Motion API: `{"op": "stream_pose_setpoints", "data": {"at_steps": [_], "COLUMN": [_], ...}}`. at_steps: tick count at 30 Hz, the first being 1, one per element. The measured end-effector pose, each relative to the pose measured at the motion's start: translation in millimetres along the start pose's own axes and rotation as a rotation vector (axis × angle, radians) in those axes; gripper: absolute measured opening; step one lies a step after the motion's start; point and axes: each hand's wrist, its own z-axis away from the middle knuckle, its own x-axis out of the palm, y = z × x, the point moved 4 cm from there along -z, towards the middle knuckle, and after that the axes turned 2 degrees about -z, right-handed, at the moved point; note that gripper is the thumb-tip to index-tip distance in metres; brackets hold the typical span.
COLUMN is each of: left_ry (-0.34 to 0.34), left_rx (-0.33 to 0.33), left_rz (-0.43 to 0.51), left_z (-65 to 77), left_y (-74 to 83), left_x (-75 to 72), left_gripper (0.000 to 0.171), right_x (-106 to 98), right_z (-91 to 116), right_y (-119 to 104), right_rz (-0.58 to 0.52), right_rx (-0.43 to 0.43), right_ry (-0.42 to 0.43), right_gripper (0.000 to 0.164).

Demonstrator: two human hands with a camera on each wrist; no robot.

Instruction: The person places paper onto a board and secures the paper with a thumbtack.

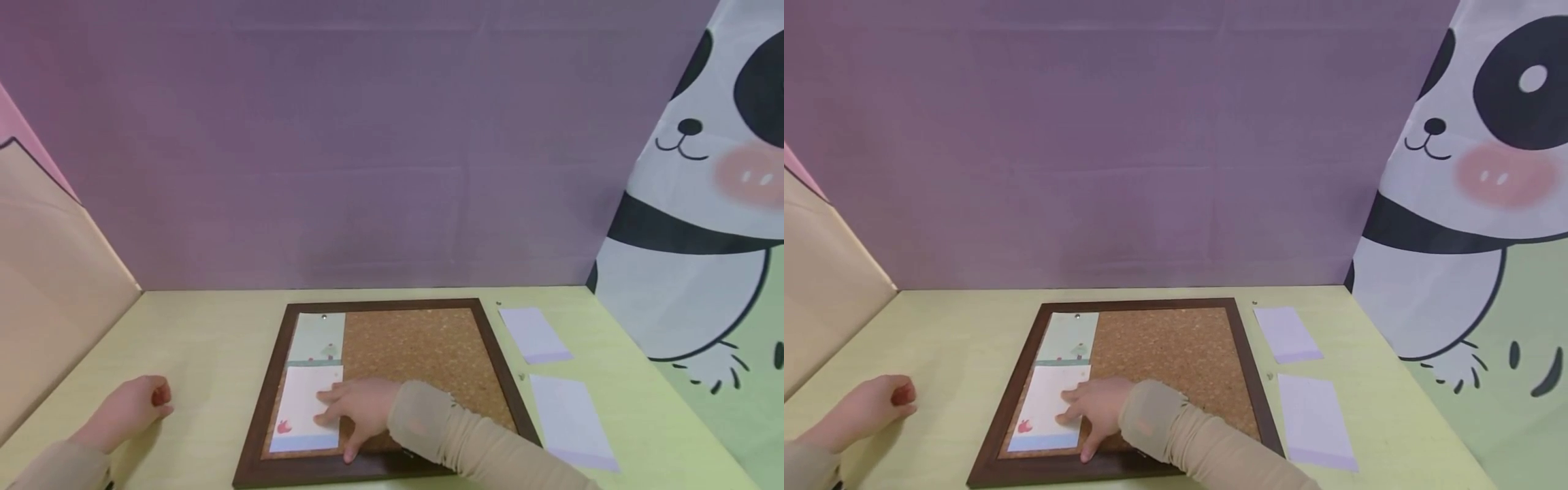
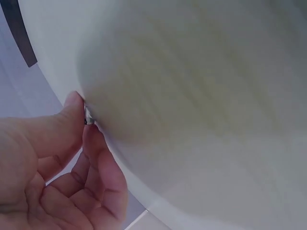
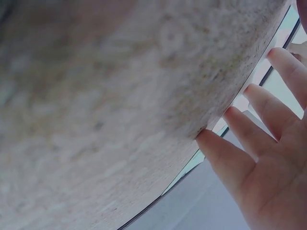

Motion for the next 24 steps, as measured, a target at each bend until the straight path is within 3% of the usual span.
{"op": "stream_pose_setpoints", "data": {"at_steps": [11, 24], "left_ry": [-0.011, -0.024], "left_rx": [0.001, -0.028], "left_rz": [-0.021, -0.016], "left_z": [3.1, -1.5], "left_y": [4.7, -2.8], "left_x": [-1.4, 0.2], "left_gripper": [0.02, 0.013], "right_x": [-1.2, -0.9], "right_z": [1.5, 1.3], "right_y": [-1.4, -1.6], "right_rz": [0.021, -0.002], "right_rx": [0.007, 0.002], "right_ry": [-0.001, -0.009], "right_gripper": [0.069, 0.07]}}
